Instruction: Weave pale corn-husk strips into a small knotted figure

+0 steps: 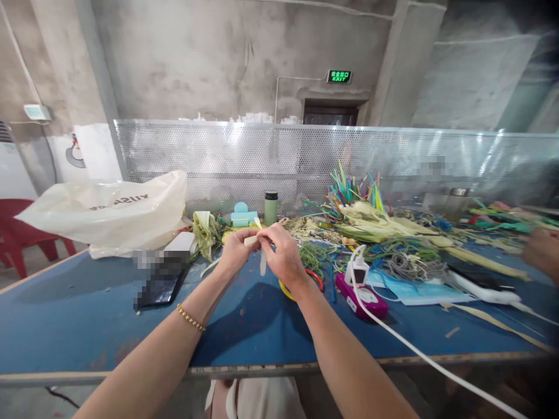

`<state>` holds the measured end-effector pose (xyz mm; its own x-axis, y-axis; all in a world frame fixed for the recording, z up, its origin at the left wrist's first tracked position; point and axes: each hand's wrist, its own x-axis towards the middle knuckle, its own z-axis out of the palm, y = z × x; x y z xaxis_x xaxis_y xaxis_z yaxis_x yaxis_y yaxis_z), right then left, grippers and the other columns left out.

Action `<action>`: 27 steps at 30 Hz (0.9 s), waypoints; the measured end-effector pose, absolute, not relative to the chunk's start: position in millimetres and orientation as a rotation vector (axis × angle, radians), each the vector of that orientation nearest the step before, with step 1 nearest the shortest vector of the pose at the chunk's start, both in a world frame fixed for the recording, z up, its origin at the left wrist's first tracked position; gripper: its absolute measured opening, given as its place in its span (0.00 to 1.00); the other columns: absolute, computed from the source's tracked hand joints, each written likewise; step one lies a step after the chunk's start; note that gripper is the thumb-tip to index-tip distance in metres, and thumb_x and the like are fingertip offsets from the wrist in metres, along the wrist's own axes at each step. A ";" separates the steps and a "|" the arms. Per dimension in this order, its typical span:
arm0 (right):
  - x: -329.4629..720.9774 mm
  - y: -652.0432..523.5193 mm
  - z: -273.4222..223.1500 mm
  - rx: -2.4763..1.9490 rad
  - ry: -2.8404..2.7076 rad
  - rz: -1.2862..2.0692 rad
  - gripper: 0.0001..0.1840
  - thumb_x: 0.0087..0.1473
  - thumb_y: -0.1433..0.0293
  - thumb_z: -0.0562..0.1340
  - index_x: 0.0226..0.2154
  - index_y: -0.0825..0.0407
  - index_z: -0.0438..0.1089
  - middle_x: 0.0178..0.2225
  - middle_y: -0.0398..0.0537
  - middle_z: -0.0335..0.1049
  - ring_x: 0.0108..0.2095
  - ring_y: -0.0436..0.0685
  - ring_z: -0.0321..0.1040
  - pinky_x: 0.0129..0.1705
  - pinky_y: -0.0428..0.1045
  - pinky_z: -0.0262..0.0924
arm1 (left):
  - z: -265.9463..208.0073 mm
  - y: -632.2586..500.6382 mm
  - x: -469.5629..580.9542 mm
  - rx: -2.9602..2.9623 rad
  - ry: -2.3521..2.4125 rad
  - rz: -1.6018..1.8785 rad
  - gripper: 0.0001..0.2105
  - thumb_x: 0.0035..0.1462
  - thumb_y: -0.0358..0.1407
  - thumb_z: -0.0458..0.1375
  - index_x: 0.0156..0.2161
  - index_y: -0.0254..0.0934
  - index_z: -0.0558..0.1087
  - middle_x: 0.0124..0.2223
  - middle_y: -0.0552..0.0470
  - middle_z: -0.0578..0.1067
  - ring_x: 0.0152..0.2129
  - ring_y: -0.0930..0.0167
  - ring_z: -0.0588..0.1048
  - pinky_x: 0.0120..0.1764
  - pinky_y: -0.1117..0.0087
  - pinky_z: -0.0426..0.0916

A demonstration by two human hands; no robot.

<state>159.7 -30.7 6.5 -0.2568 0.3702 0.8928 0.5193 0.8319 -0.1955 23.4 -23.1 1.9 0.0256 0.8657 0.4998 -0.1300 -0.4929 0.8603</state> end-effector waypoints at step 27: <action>161.3 -38.7 18.0 -0.565 -1.793 0.301 0.08 0.56 0.67 0.61 0.28 0.48 0.74 0.30 0.45 0.63 0.32 0.53 0.62 0.36 0.49 0.59 | 4.7 -24.4 25.7 1.445 0.793 1.772 0.08 0.40 0.34 0.69 0.27 0.32 0.78 0.26 0.51 0.77 0.23 0.74 0.71 0.27 0.75 0.64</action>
<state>161.3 -38.7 18.0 -0.2098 0.5202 0.8279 0.2217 0.8500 -0.4779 25.7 -24.4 4.7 -0.1269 0.8260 0.5492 -0.1409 -0.5631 0.8143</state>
